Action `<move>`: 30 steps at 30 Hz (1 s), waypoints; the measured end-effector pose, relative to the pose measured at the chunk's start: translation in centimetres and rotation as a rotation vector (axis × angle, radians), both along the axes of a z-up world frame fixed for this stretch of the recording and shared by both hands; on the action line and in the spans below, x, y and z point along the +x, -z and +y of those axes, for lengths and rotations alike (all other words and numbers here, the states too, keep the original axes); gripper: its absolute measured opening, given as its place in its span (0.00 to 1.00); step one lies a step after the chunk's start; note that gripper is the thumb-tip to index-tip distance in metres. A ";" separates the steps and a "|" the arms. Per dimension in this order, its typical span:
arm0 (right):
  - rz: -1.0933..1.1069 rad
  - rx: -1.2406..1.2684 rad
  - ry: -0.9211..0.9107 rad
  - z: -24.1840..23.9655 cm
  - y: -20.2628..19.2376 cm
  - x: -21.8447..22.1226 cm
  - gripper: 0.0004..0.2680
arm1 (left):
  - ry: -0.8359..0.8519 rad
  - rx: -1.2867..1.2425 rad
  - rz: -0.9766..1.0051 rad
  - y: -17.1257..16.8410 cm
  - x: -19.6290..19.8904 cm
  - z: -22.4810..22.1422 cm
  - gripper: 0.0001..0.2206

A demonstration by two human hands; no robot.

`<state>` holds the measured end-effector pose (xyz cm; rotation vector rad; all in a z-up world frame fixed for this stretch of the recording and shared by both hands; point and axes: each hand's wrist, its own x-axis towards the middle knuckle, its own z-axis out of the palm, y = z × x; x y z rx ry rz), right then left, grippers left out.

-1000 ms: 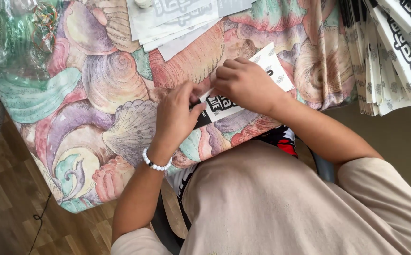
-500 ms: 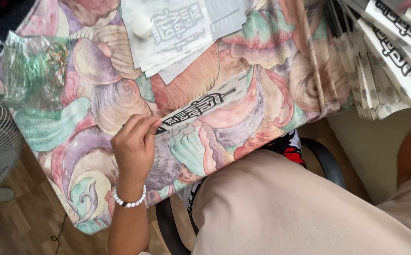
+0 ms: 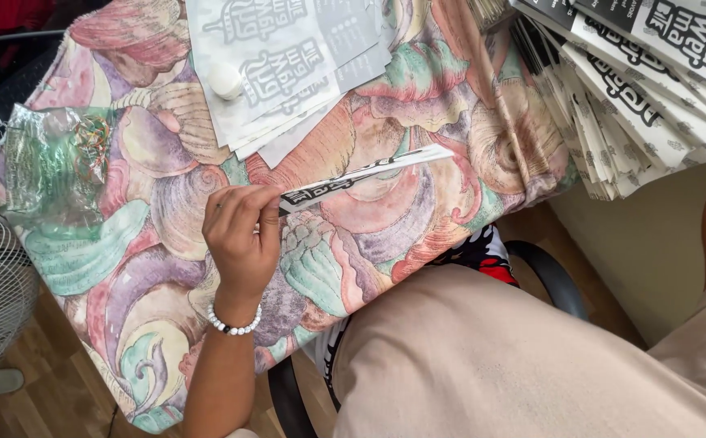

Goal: The person handles printed paper labels and sheets, folding them by hand along pre-scored lines and organizing them on a table. The person picks up a sheet, aligns the edges, and presses down to create folds, then stacks the finished items.

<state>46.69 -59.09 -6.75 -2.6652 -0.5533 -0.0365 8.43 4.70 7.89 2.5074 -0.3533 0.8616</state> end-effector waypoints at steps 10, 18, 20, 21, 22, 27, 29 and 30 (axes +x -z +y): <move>-0.310 0.227 -0.363 16.5 -16.1 -17.1 0.29 | 0.133 -0.266 0.152 0.0 3.4 -2.9 0.04; -0.069 0.746 -0.243 24.1 -18.2 -24.2 0.26 | 0.260 -0.250 0.153 -1.6 8.7 -8.2 0.06; -0.135 0.746 -0.187 21.1 -16.8 -22.5 0.21 | 0.285 -0.236 0.153 -1.2 9.5 -7.8 0.09; -0.163 0.776 -0.112 18.4 -15.3 -21.0 0.18 | 0.253 -0.169 0.131 -0.8 9.8 -7.3 0.05; -0.189 0.806 -0.038 15.7 -13.8 -19.5 0.16 | 0.220 -0.101 0.111 -0.3 10.0 -6.8 0.03; -0.151 0.710 0.194 12.7 -13.3 -19.0 0.09 | 0.027 -0.097 0.208 3.0 9.6 -0.5 0.05; -0.131 0.669 0.288 12.2 -13.2 -18.9 0.07 | -0.069 0.004 0.210 3.3 8.8 1.4 0.06; -0.108 0.627 0.382 12.1 -13.1 -18.8 0.09 | -0.117 0.123 0.248 3.0 8.1 1.9 0.08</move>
